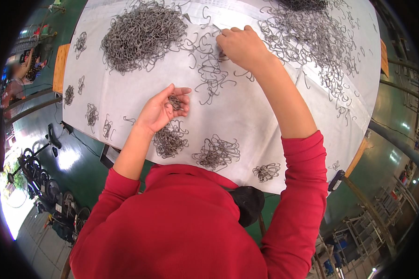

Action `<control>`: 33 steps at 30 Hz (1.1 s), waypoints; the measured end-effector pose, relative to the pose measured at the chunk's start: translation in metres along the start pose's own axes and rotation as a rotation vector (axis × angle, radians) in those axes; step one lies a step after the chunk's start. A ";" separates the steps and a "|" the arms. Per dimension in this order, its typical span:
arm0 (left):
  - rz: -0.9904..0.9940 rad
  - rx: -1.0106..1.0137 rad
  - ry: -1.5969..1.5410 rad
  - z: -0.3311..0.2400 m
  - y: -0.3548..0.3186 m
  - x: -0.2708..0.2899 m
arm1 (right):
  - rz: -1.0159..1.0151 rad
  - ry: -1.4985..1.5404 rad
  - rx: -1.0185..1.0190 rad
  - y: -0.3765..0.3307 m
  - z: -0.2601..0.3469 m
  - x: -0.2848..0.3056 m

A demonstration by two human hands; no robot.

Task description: The person repeatedly picks up small metal hooks from a large pile on a white table and transfers them into a smaller pile in their left hand. The person continues this sorting action throughout the clip, gradually reducing the larger pile while accumulating hooks in their hand.

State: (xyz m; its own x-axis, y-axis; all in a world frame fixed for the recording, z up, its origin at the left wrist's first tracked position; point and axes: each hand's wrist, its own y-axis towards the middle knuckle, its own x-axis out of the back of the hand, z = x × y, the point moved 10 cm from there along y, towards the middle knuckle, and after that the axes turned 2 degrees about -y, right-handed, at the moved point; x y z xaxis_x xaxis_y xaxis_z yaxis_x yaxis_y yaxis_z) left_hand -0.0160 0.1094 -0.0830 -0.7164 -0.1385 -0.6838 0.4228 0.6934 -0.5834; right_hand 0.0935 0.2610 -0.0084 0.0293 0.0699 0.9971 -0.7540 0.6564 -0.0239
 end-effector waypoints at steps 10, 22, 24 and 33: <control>-0.005 -0.011 -0.012 0.001 -0.001 0.001 | -0.056 0.544 -0.649 -0.152 -0.051 0.033; 0.036 0.014 -0.001 0.001 0.002 -0.003 | 0.220 0.567 -1.141 -0.395 -0.017 -0.002; 0.021 0.007 0.002 0.000 0.002 -0.002 | 0.103 0.454 -1.013 -0.340 -0.027 0.008; -0.018 0.006 -0.013 0.000 -0.001 -0.002 | -0.106 0.446 -0.516 -0.070 -0.025 0.019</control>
State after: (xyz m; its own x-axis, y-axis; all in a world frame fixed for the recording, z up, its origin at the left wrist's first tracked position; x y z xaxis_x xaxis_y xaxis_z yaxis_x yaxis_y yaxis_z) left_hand -0.0150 0.1091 -0.0816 -0.7167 -0.1603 -0.6788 0.4132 0.6864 -0.5984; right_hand 0.1631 0.2356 0.0107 0.4364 0.2152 0.8737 -0.3266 0.9426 -0.0690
